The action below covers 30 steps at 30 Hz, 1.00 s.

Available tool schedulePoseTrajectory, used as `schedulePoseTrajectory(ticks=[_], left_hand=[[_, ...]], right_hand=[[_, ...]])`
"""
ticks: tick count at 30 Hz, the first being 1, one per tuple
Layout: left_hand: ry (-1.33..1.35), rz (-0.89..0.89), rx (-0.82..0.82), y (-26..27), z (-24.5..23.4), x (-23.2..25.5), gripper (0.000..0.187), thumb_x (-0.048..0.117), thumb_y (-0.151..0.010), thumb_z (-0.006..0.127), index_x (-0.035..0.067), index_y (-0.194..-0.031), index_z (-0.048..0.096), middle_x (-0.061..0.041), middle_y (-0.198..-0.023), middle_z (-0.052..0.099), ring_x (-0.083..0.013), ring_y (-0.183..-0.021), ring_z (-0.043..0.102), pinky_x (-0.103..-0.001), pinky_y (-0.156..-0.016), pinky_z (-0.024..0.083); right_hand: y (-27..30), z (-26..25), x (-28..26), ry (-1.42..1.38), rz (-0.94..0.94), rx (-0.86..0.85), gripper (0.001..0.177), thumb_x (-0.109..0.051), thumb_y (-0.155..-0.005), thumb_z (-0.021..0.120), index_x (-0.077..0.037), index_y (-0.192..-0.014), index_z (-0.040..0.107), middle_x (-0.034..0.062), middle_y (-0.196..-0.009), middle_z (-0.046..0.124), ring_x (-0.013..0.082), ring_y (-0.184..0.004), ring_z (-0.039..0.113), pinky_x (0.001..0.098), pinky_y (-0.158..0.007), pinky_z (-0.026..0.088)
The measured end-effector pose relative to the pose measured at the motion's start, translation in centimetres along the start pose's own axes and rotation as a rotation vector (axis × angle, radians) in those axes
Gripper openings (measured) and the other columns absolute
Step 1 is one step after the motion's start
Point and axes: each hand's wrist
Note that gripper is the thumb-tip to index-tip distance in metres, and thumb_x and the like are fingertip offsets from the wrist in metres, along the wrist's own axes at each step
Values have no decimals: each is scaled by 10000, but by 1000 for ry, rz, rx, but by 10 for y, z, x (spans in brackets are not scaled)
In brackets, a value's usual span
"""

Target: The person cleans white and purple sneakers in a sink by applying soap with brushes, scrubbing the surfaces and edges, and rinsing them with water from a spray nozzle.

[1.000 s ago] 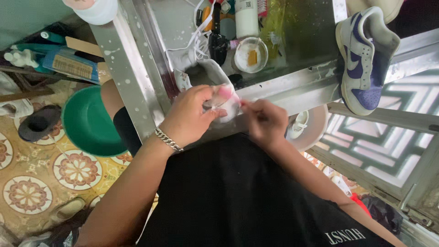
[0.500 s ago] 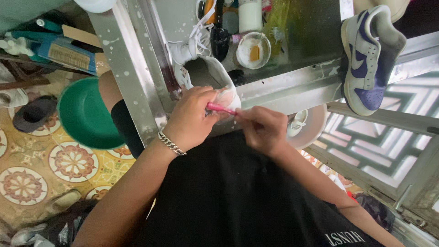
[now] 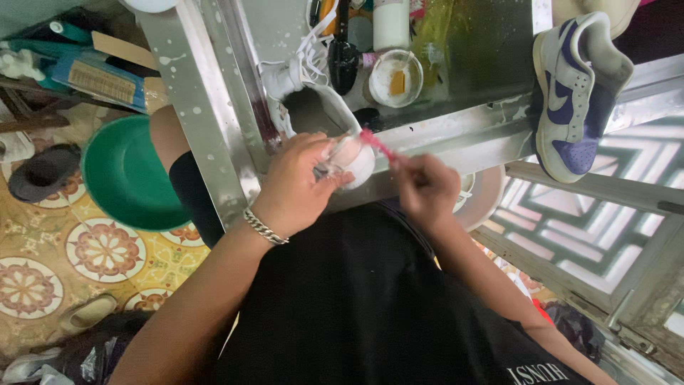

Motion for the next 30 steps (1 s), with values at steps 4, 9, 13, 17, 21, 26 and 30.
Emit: schedulePoseTrajectory(ticks=[4, 9, 13, 17, 21, 26, 30], left_hand=[[173, 63, 67, 1, -25, 20, 370, 291, -1077, 998, -12, -1261, 896, -179, -1084, 843, -441, -1198, 834, -562, -1203, 581], [210, 27, 129, 5, -30, 11, 395, 294, -1038, 1043, -4, -1249, 893, -166, -1101, 865, -420, -1218, 847, -536, -1206, 601], [208, 72, 108, 11, -33, 9, 352, 272, -1041, 1036, 7, -1229, 898, -155, -1073, 855, -423, -1145, 839, -555, -1185, 604], [218, 149, 36, 13, -40, -1, 268, 193, -1104, 953, 7, -1290, 901, -161, -1115, 864, -382, -1105, 802, -623, -1265, 537], [50, 293, 117, 33, 1, -25, 309, 214, -1026, 1005, -16, -1163, 851, -203, -1131, 821, -502, -1168, 776, -691, -1264, 518], [-289, 647, 100, 29, 12, -6, 139, 154, -1215, 749, 37, -1166, 803, -109, -1142, 756, -331, -1233, 725, -913, -1414, 121], [-331, 730, 142, 15, -14, 10, 201, 136, -1210, 806, 108, -1396, 876, -66, -1133, 750, -315, -1254, 748, -908, -1439, 153]], right_hand=[[8, 5, -1, 26, 24, 1, 168, -24, -1077, 935, -51, -936, 847, 67, -479, 619, 192, -377, 564, 326, -448, 415], [2, 5, 18, 44, 0, 18, 206, -45, -1101, 952, -39, -935, 829, 62, -467, 573, 171, -362, 515, 294, -442, 360], [1, 12, -8, -56, 20, -108, 191, 6, -1085, 906, -86, -923, 866, 64, -492, 653, 157, -376, 546, 306, -432, 404], [-10, 9, 48, 7, 90, -43, 145, -23, -1100, 977, 19, -1007, 874, 107, -544, 664, 168, -423, 521, 316, -447, 342], [-8, 15, 37, -136, 292, -91, 161, -181, -1220, 863, -42, -1138, 861, 56, -613, 665, 90, -529, 496, 281, -518, 352], [-50, 34, 2, -520, 398, -404, 1008, -611, -1098, 838, 41, -1786, 495, 206, -1459, 802, 254, -1324, 737, 471, -1139, 648], [-49, 51, 38, -625, 397, -230, 625, -145, -1024, 867, -11, -1609, 693, 112, -1244, 858, 215, -1128, 826, 340, -957, 679]])
Point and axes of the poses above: each hand's wrist, its own y-axis away from the middle knuckle, its own z-axis out of the palm, x = y × z
